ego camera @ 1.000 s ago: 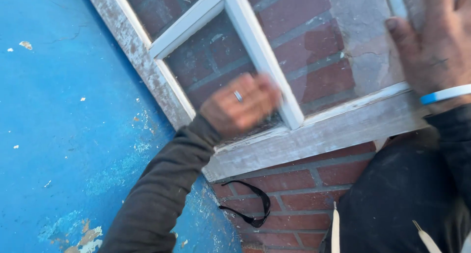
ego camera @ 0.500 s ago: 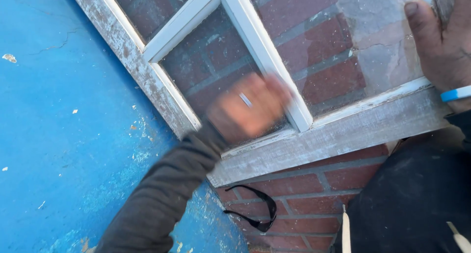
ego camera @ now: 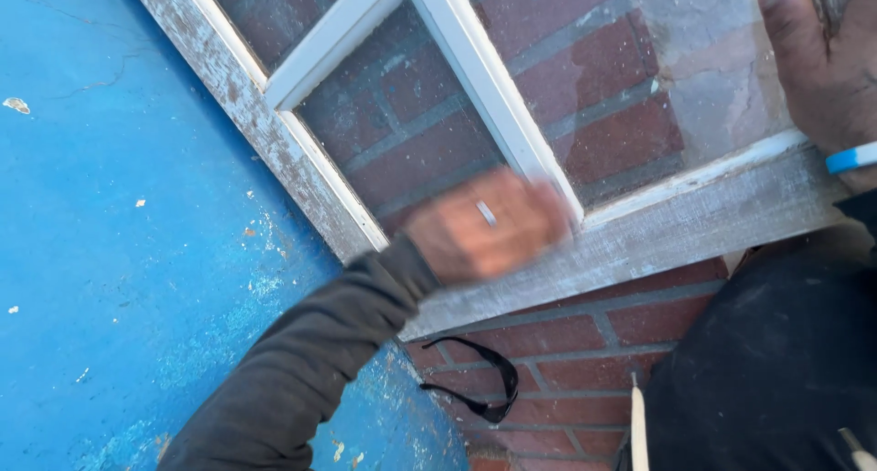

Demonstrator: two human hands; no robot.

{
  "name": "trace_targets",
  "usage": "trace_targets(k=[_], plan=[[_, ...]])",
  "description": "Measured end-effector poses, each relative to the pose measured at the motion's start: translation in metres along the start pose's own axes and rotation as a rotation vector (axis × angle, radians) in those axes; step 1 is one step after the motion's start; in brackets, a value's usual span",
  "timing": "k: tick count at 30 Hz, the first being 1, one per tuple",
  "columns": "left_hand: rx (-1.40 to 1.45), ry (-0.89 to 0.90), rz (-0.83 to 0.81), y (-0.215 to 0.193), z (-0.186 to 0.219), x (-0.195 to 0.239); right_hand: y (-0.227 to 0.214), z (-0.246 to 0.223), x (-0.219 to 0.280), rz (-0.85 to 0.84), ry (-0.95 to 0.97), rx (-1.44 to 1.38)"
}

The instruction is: Sanding the wooden frame of a glass window using sandpaper.

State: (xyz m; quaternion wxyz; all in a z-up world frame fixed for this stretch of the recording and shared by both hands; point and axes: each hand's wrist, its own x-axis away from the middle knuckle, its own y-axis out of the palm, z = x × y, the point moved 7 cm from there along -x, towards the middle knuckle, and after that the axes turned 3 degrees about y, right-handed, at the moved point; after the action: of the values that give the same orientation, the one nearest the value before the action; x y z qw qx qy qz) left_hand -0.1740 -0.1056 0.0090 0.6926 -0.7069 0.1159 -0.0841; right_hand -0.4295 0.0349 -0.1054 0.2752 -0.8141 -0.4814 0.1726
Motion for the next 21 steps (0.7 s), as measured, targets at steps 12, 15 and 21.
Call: trace_targets(k=[12,15,21], plan=[[0.162,-0.150,-0.073,-0.013,-0.036,-0.002,-0.008,-0.003,-0.001,0.042,0.012,0.181],[0.273,-0.082,-0.044,-0.011,-0.015,-0.003,-0.007,0.000,-0.001,0.043,-0.004,0.145],[0.124,-0.179,-0.074,-0.015,-0.032,-0.013,-0.007,0.002,-0.002,0.095,-0.033,0.283]])
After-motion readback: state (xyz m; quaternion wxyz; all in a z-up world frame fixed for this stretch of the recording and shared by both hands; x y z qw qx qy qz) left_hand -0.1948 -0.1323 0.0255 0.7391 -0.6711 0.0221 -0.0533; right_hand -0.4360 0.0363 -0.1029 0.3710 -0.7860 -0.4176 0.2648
